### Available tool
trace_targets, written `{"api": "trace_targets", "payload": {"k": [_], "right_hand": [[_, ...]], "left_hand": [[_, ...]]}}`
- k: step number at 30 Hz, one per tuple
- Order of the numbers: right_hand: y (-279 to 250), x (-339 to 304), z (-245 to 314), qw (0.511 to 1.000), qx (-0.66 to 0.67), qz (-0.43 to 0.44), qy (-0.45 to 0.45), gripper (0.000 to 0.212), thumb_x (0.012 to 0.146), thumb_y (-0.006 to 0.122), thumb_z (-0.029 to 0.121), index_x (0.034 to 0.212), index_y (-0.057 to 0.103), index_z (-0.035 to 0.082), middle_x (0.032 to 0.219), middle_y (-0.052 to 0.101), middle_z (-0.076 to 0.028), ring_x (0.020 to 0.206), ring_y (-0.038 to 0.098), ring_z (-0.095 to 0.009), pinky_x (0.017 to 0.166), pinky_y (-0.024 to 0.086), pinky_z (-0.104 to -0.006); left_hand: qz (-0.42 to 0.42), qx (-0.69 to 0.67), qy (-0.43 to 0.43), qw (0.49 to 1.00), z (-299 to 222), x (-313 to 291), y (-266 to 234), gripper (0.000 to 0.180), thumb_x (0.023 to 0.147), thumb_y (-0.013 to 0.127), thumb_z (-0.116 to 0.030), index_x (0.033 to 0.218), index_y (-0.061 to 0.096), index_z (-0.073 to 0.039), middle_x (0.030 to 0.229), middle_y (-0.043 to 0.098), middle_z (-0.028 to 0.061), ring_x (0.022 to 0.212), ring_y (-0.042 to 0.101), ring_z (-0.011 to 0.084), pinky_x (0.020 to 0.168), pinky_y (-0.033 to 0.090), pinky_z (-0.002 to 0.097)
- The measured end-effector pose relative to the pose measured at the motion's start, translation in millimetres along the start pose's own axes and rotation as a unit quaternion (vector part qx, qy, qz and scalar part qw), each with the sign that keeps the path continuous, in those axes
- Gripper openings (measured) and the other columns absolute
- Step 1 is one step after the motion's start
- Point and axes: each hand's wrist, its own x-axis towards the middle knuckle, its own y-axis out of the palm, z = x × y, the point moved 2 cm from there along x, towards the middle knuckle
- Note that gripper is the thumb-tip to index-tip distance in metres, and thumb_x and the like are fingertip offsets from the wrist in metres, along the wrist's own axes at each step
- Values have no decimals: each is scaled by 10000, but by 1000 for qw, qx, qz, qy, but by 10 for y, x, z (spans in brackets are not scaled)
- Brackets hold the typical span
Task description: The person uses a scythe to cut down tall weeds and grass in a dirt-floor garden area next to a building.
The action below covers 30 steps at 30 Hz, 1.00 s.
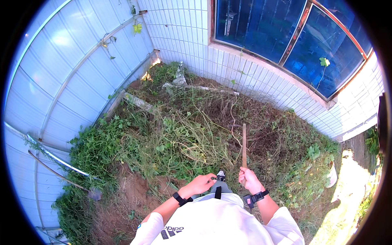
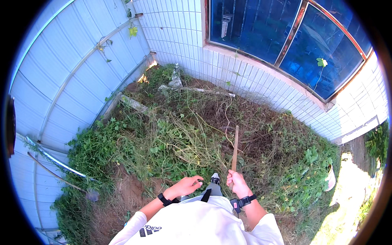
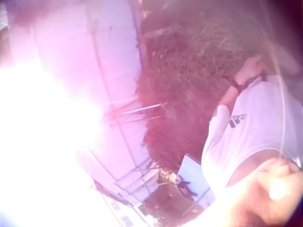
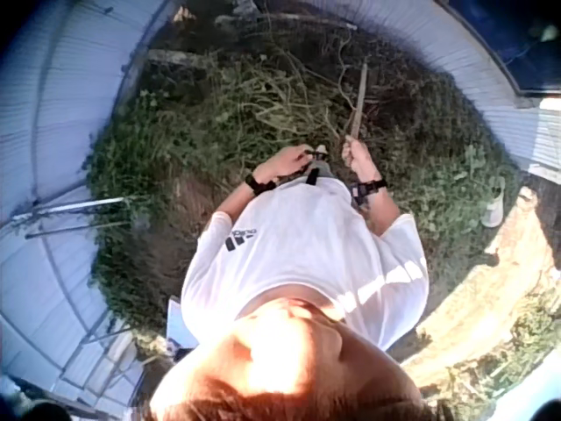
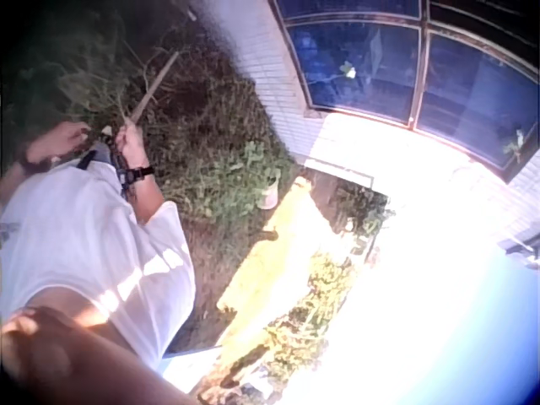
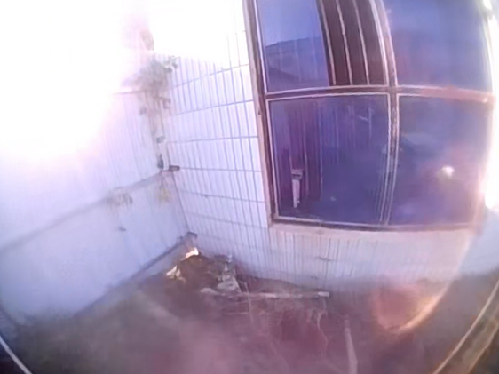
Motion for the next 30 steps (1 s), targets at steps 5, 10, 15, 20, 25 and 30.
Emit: {"api": "trace_targets", "payload": {"k": [5, 10, 15, 20, 25, 30], "right_hand": [[-415, -149, -789, 994, 43, -81, 57, 243, 954, 472, 208, 744, 406, 105, 566, 394, 57, 397, 351, -29, 335, 311, -167], [-268, -701, -963, 976, -93, -175, -89, 326, 963, 438, 314, 741, 420, 77, 559, 376, 28, 390, 333, -65, 332, 310, -217], [-14, -839, 36, 856, -244, -268, -368, 271, 945, 431, 266, 793, 462, 44, 566, 457, -2, 398, 424, -82, 336, 347, -253], [716, -572, 1785, 697, -289, -301, -584, 236, 993, 416, 247, 853, 420, 57, 594, 485, -8, 424, 464, -82, 365, 399, -246], [1247, 800, 3199, 627, -299, -360, -623, 265, 978, 436, 271, 945, 408, 10, 652, 572, -123, 516, 567, -256, 488, 457, -388], [1888, 2669, 3409, 590, -359, -396, -605, 278, 970, 434, 274, 992, 390, 0, 759, 594, -281, 717, 574, -483, 610, 433, -534]], "left_hand": [[-79, -27, -136, 987, 1031, -886, 58, 329, 909, 501, -308, 1078, 581, -38, 886, 680, 181, 837, 656, 349, 749, 511, 417], [-1, 167, -237, 957, 2654, -1873, 645, 331, 854, 499, -302, 904, 643, -8, 817, 667, 192, 803, 651, 375, 768, 506, 447], [36, -63, -382, 921, 3199, -2667, 833, 292, 901, 450, -265, 858, 650, -57, 779, 689, 97, 609, 650, 174, 471, 495, 306], [-159, -282, -475, 818, 3612, -2754, 917, 243, 931, 457, -238, 928, 619, -58, 754, 659, 69, 586, 622, 166, 474, 489, 296], [-338, -466, -484, 659, 2980, -2343, 821, 172, 928, 521, -198, 999, 600, -62, 726, 617, 73, 599, 602, 186, 510, 495, 308], [-316, -358, -504, 720, 2802, -2129, 1104, 261, 925, 514, -208, 1088, 600, -23, 864, 659, 102, 764, 598, 171, 688, 486, 308]]}}
